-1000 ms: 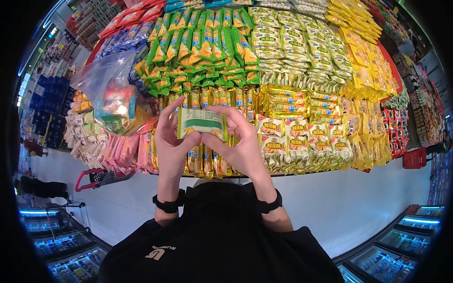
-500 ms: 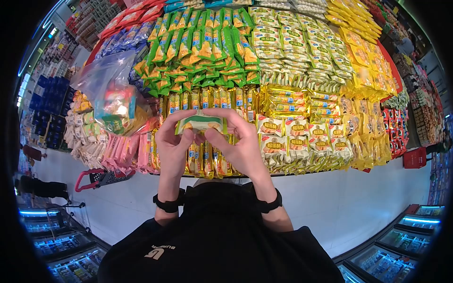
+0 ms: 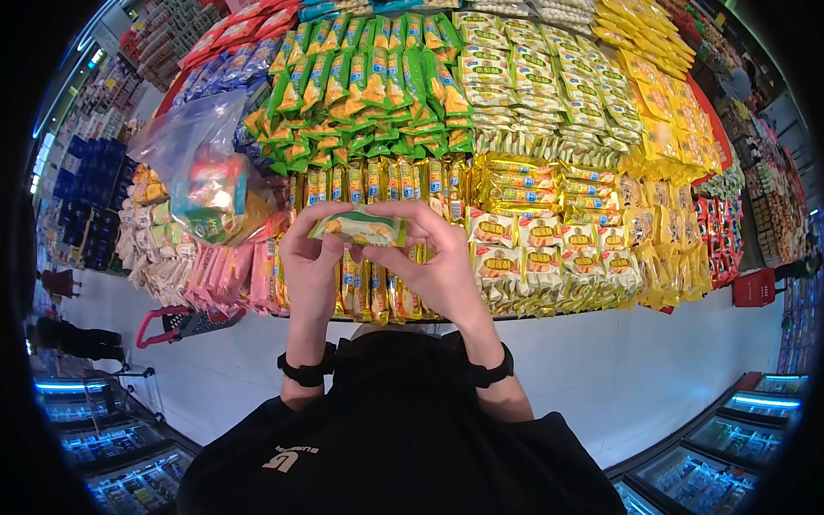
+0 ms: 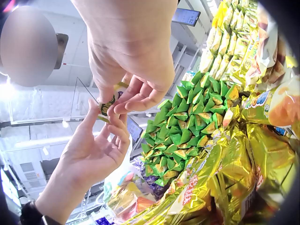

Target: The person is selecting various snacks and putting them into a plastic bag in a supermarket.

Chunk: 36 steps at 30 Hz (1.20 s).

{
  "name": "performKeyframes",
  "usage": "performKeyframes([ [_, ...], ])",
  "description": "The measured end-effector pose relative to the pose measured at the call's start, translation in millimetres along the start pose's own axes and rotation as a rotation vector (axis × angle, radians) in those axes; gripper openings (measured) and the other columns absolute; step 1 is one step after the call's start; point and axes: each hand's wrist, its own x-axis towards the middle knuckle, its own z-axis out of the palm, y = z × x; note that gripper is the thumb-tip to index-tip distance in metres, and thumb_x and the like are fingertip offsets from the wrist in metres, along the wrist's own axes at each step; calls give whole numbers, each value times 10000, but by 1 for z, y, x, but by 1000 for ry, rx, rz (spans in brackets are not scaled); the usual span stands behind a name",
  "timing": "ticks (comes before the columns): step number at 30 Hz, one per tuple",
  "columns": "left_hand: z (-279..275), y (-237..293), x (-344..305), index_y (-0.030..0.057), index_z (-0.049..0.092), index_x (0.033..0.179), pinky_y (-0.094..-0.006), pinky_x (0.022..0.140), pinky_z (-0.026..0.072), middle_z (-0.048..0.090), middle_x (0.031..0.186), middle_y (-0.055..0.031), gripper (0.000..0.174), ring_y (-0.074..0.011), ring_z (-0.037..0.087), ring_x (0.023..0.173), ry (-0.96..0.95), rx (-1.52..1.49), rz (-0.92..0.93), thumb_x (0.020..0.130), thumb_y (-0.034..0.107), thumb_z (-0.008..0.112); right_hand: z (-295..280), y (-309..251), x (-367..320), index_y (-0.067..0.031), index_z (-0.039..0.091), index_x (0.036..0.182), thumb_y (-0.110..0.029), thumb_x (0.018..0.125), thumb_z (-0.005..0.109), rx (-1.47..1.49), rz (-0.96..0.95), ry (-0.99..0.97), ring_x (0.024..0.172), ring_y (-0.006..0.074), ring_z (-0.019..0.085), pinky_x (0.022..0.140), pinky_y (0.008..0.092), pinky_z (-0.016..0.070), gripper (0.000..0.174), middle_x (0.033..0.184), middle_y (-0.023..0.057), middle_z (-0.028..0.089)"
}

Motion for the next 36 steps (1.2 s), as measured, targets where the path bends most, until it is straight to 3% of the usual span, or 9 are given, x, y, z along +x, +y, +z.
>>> performKeyframes([
  [2,-1,-2,0,-26,632,1163,-236,692,536,614,1067,-81,373,-131,657,838,-1,1,7,893,202,752,-2,2,-2,-58,661,1174,53,804,747,0,76,-4,783,64,646,659,230,502,396,998,48,713],
  [5,-2,-4,-1,-30,633,1161,-235,675,532,620,1055,-79,373,-133,660,797,-7,-2,16,893,200,751,-1,-3,-3,-53,656,1189,54,816,736,29,104,-1,723,59,646,645,209,489,396,936,42,713],
  [10,-3,-8,-2,-38,643,1101,-237,642,523,642,944,-65,262,-128,657,736,22,11,-7,920,139,709,-5,0,-4,-28,689,902,-31,828,764,-20,217,77,599,52,585,788,301,509,105,634,9,616],
  [14,2,-2,-3,-32,656,1020,-236,621,517,651,843,-49,145,-119,647,677,100,18,-84,942,90,667,-8,3,-5,-30,627,682,-112,827,794,-70,241,119,587,45,558,880,351,475,235,525,-14,543],
  [18,2,-2,-1,-18,667,979,-237,602,516,668,852,-57,114,-114,643,653,102,3,-100,951,92,656,-6,0,-5,-23,614,679,-116,835,792,-50,234,106,602,48,550,755,288,470,255,588,3,604],
  [23,5,1,-2,-15,665,1006,-243,730,508,684,944,-51,153,-92,636,801,72,46,-104,879,41,728,-4,3,-4,-5,633,733,-118,856,772,52,190,126,632,57,563,637,235,447,217,659,11,637],
  [27,11,5,-2,-25,660,1054,-260,846,478,686,1009,-48,269,-93,614,928,59,98,-125,810,-9,773,-5,-4,-4,11,641,807,-100,878,738,58,270,112,687,45,585,646,219,453,164,737,22,670],
  [31,7,4,-3,-29,660,1077,-267,860,476,689,1016,-56,289,-106,621,930,53,113,-158,809,-12,769,-7,-1,-5,24,644,916,-74,891,711,45,180,68,773,54,625,700,227,490,121,843,35,698],
  [36,5,3,-5,-28,662,1082,-265,865,478,689,1020,-55,299,-103,619,936,93,99,-171,806,-8,773,-6,2,-6,46,629,1054,-57,893,696,70,155,14,842,74,649,768,245,511,202,949,68,723],
])
